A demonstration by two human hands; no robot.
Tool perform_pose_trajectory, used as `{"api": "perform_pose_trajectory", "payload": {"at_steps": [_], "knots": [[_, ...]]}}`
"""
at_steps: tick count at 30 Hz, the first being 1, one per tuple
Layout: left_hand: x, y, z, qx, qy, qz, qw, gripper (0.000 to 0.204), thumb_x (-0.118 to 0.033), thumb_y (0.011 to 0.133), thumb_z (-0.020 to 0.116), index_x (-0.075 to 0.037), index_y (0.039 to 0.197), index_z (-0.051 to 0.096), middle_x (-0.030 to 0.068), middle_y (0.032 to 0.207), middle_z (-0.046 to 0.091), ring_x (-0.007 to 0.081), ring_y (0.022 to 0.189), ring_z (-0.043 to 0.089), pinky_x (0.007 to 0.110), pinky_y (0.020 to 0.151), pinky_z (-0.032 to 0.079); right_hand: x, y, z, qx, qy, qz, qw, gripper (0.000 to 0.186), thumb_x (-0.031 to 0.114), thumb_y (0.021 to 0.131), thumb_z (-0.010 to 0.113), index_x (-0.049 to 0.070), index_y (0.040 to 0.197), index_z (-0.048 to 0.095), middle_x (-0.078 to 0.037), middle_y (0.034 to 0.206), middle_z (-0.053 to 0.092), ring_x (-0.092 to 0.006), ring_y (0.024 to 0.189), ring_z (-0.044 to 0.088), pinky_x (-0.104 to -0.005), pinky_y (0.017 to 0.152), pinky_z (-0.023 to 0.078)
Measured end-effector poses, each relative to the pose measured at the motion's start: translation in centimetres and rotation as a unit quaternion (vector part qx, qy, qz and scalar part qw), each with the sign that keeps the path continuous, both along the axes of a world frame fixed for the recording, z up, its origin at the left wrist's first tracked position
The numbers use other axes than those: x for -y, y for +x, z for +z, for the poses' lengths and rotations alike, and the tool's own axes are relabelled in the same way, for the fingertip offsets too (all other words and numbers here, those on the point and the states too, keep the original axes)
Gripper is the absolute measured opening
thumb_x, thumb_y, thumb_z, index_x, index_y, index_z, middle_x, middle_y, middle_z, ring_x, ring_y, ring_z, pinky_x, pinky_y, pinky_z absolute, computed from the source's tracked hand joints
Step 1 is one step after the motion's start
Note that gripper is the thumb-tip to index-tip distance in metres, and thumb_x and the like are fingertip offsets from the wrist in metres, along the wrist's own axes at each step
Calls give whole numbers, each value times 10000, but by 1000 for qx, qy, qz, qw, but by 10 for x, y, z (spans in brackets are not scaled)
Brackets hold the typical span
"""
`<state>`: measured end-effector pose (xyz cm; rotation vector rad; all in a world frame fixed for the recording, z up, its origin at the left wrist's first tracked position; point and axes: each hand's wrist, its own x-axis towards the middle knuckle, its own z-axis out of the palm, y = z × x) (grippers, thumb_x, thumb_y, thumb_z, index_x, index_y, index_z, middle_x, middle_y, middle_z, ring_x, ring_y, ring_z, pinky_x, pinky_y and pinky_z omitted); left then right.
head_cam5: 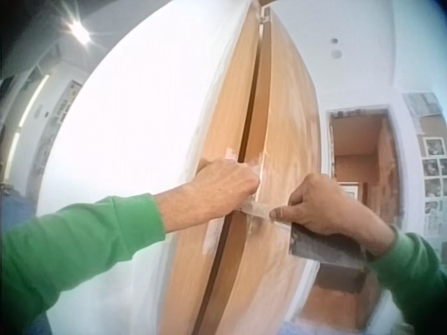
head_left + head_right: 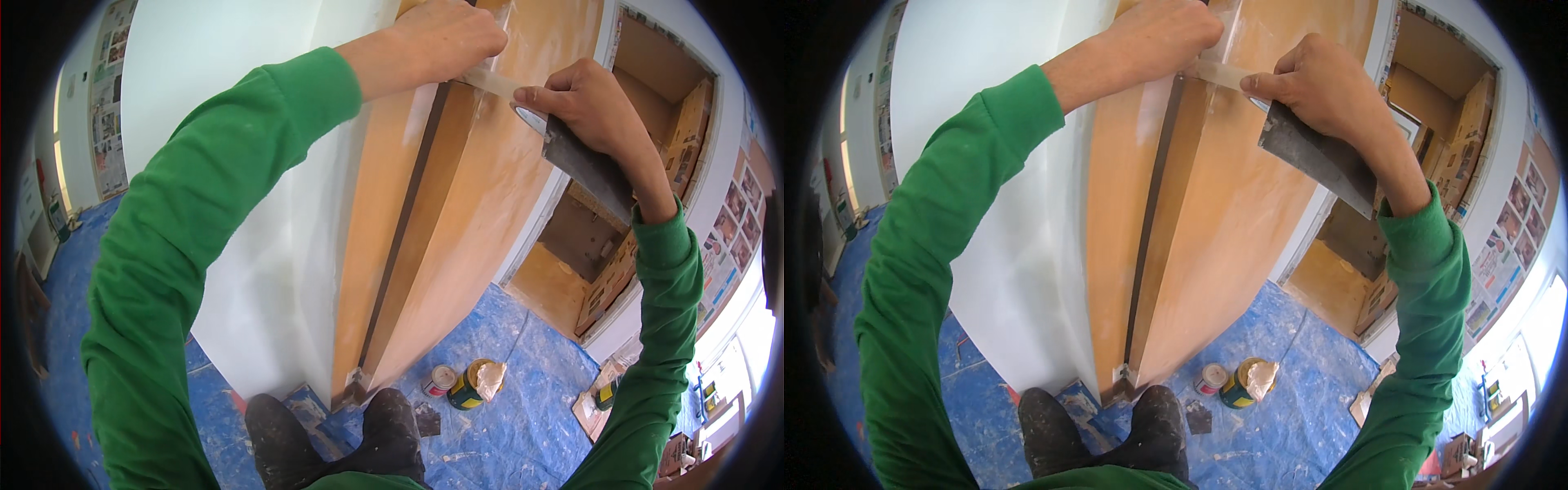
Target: The person applies masking tape to a door frame and then uses a putty knife to apply and smooth wall compound along the edge of the door frame. The person also uses a larger trowel to hold the compound while working.
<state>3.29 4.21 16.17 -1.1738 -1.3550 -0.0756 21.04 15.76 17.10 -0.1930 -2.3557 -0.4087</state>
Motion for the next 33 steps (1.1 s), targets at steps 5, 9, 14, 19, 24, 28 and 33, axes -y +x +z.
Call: {"api": "perform_pose_trajectory", "payload": {"at_steps": [5,9,14,19,24,28,33], "knots": [[-1,-7,-1,-26,0,-23,999,114,-45,795,636,44,765,701,226,809,686,369,773,717,435,656,585,-5,-1,-1,-18,19,-26,999,480,421,816,694,-41,685,675,-197,543,517,-309,490,516,-439,550,449],[-3,-6,1,-18,6,-20,1000,118,-44,794,635,52,761,694,231,807,688,364,768,715,433,654,585,-6,-1,-1,-20,24,-35,999,475,425,814,689,-34,691,686,-196,548,522,-319,507,534,-443,562,460],[7,-3,3,10,-22,-57,998,115,-54,784,651,51,767,695,233,792,690,358,782,716,453,661,579,-3,-2,2,-6,23,-40,999,475,423,817,680,-35,689,686,-205,573,534,-331,528,539,-443,569,464],[26,19,1,73,-64,-36,995,106,-71,778,665,30,766,697,226,785,690,365,780,713,440,667,576,1,-1,7,-1,32,-27,999,471,423,807,684,-35,696,690,-223,601,539,-344,550,542,-449,576,465],[1,-9,2,-22,-40,-7,999,124,-88,787,656,28,766,695,220,798,694,364,759,714,432,653,575,-1,-3,6,-3,15,-40,999,467,418,795,699,-39,701,695,-224,611,566,-344,561,567,-445,593,483],[-6,-14,2,-61,-24,-1,998,140,-87,798,634,40,786,692,228,810,693,370,758,714,444,654,575,-4,-3,3,-16,-17,-59,998,464,413,793,701,-42,702,695,-221,624,594,-345,573,587,-440,604,495],[-2,1,25,117,9,-43,992,126,-46,779,628,59,814,688,241,831,696,385,802,715,456,674,575,-5,-2,7,-2,4,-49,999,454,421,787,701,-25,705,707,-213,625,602,-339,585,602,-453,606,496]]}}
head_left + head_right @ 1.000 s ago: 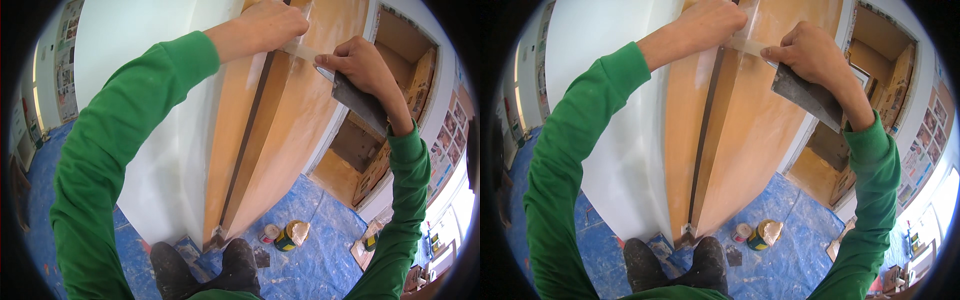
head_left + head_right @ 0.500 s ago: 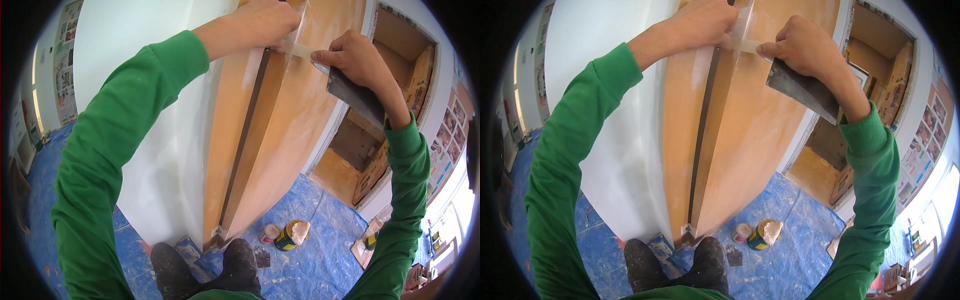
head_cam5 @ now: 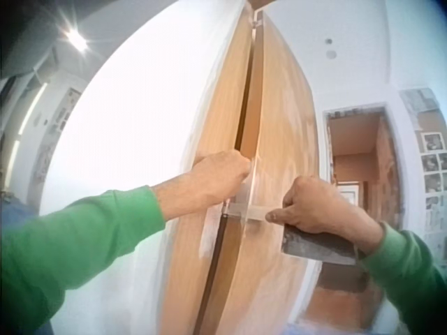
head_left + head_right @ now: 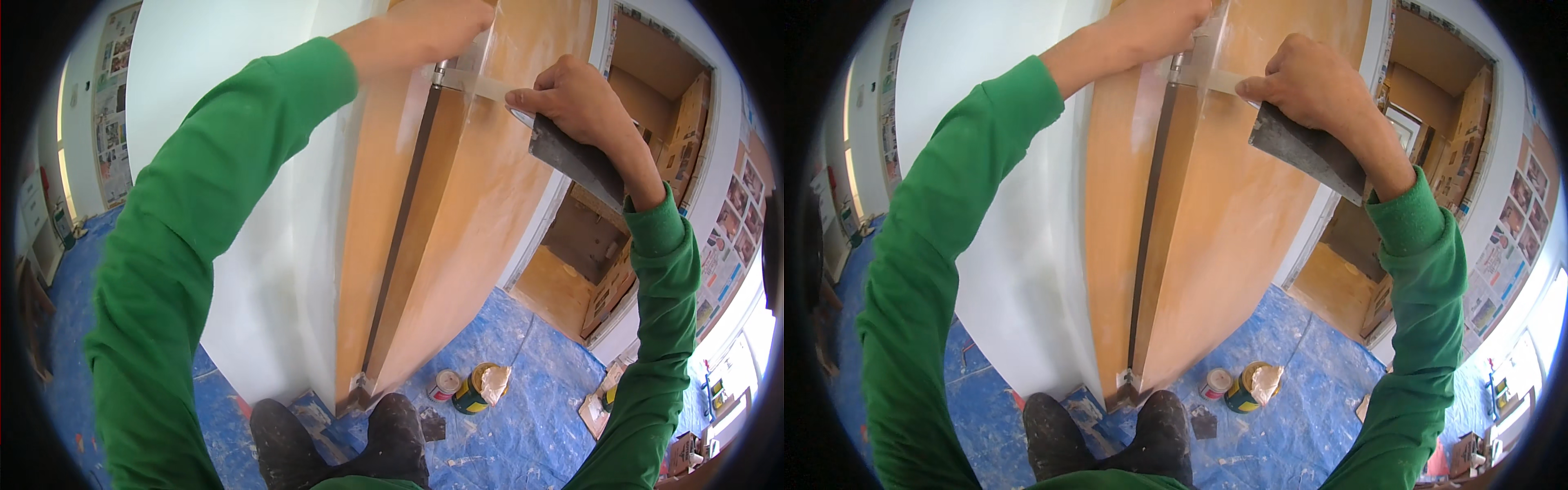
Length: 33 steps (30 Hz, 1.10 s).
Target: The person applies masking tape to a door frame and then uses a putty knife to apply and smooth wall compound along the edge of the door frame. The person also uses a larger trowel to hold the compound while working.
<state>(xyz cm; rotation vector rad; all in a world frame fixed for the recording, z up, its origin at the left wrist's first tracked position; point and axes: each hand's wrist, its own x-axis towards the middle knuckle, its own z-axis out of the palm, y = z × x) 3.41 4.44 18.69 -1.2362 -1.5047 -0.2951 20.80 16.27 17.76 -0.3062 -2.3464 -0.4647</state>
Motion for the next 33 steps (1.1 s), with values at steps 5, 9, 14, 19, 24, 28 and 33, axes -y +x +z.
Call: {"api": "perform_pose_trajectory", "payload": {"at_steps": [5,9,14,19,24,28,33], "knots": [[16,13,3,21,-65,42,997,107,-18,757,639,60,810,688,255,832,692,395,831,713,469,697,573,1,-3,0,4,3,4,1000,463,431,786,699,-25,706,710,-212,633,611,-336,595,612,-460,607,496],[-6,-2,-1,-37,-15,29,999,103,-1,741,646,69,806,683,264,823,691,408,831,707,473,708,573,4,1,-1,-6,-5,4,1000,461,424,789,696,-29,705,709,-211,639,616,-341,601,615,-460,608,499],[3,14,4,53,-13,41,998,113,-9,746,639,85,797,675,272,811,686,418,831,704,473,707,572,1,2,-3,2,-14,1,1000,444,415,791,697,-21,714,719,-206,658,634,-340,615,626,-460,611,506],[-3,-7,-9,-59,19,-4,998,134,-44,733,650,71,793,682,267,769,677,419,790,695,488,695,563,4,-2,-5,-12,-9,9,1000,442,415,793,694,-17,706,717,-206,652,628,-322,604,624,-454,606,508],[7,0,-16,29,-9,-23,999,222,-109,717,700,43,878,689,256,805,686,418,798,690,486,746,557,3,0,-4,6,-25,-6,1000,431,412,794,690,-10,712,722,-194,638,626,-316,593,624,-443,599,508],[13,2,-26,-10,1,-20,1000,152,-71,774,679,40,878,679,194,809,678,354,719,658,429,676,523,5,0,-5,-1,-22,-2,1000,434,413,795,698,-11,706,715,-183,613,620,-323,565,608,-441,590,503],[13,-1,-45,90,41,-114,989,111,5,787,597,40,883,639,232,800,646,409,649,619,474,633,504,3,-4,-9,-5,-23,2,1000,443,426,806,709,-4,697,713,-177,611,622,-318,559,606,-439,589,504]]}}
